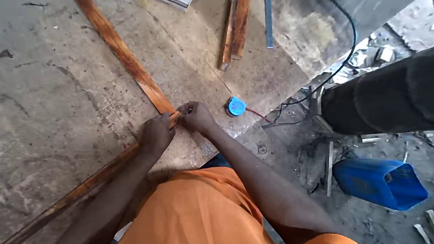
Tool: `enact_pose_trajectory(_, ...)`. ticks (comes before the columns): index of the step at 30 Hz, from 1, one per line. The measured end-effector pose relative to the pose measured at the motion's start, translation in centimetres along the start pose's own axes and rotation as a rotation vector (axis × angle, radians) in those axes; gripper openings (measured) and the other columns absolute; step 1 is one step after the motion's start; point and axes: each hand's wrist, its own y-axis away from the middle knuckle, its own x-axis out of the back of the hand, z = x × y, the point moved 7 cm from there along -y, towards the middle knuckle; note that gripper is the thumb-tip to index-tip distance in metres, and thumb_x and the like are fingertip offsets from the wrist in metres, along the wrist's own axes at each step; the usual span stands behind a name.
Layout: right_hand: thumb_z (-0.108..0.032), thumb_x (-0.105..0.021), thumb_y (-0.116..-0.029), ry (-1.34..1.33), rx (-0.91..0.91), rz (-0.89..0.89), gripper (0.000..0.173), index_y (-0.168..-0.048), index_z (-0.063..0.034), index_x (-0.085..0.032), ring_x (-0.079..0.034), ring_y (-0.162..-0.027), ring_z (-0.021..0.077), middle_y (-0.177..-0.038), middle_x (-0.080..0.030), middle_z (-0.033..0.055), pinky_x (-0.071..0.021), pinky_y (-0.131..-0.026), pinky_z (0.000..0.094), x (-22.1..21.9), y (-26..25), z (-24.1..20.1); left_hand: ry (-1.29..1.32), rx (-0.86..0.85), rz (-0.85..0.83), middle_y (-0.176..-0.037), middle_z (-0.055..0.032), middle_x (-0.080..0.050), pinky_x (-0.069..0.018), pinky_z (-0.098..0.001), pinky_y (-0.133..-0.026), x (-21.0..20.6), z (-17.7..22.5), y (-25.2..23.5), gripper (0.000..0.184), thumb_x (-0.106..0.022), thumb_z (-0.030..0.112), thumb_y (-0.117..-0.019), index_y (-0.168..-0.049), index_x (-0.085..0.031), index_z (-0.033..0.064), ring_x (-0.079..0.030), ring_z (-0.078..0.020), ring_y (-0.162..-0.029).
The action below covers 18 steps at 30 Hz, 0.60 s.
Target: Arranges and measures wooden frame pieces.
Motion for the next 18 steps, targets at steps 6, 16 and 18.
enact_pose_trajectory(6, -0.024, -0.081, -0.0835, 0.005, 0.026, 0.011, 0.03, -0.109, -0.0096, -0.072, -0.07, -0.084, 0.0258, -0.094, -0.072, 0.011, -0.0576, -0.076, 0.0521, 0.09, 0.11, 0.08, -0.02, -0.046, 0.04, -0.113, -0.0194, -0.071, -0.057, -0.0565, -0.088, -0.19, -0.23, 0.17, 0.048, -0.071, 0.023, -0.0911, -0.135, -0.061, 0.0067, -0.07, -0.0376, -0.104)
enact_pose_trajectory(16, -0.027, -0.083, -0.0816, -0.009, 0.025, 0.009, 0.031, -0.106, -0.0108, -0.072, -0.07, -0.083, 0.0249, -0.093, -0.073, 0.0093, -0.0581, -0.077, 0.0527, 0.23, -0.12, 0.33, -0.11, -0.046, 0.041, -0.125, -0.0238, -0.065, -0.0536, -0.0553, -0.096, -0.41, 0.12, 0.25, 0.068, -0.068, 0.024, -0.0913, -0.151, -0.043, 0.0016, -0.065, -0.0402, -0.116)
enact_pose_trajectory(18, -0.026, -0.082, -0.0823, -0.025, 0.034, 0.004, 0.031, -0.108, -0.0105, -0.072, -0.071, -0.082, 0.0231, -0.093, -0.073, 0.0081, -0.059, -0.077, 0.0507, 0.16, -0.22, 0.5, -0.127, -0.069, 0.05, -0.124, -0.0242, -0.065, -0.0538, -0.055, -0.095, -0.49, 0.22, 0.17, 0.069, -0.068, 0.025, -0.0917, -0.151, -0.042, -0.0005, -0.065, -0.0407, -0.114)
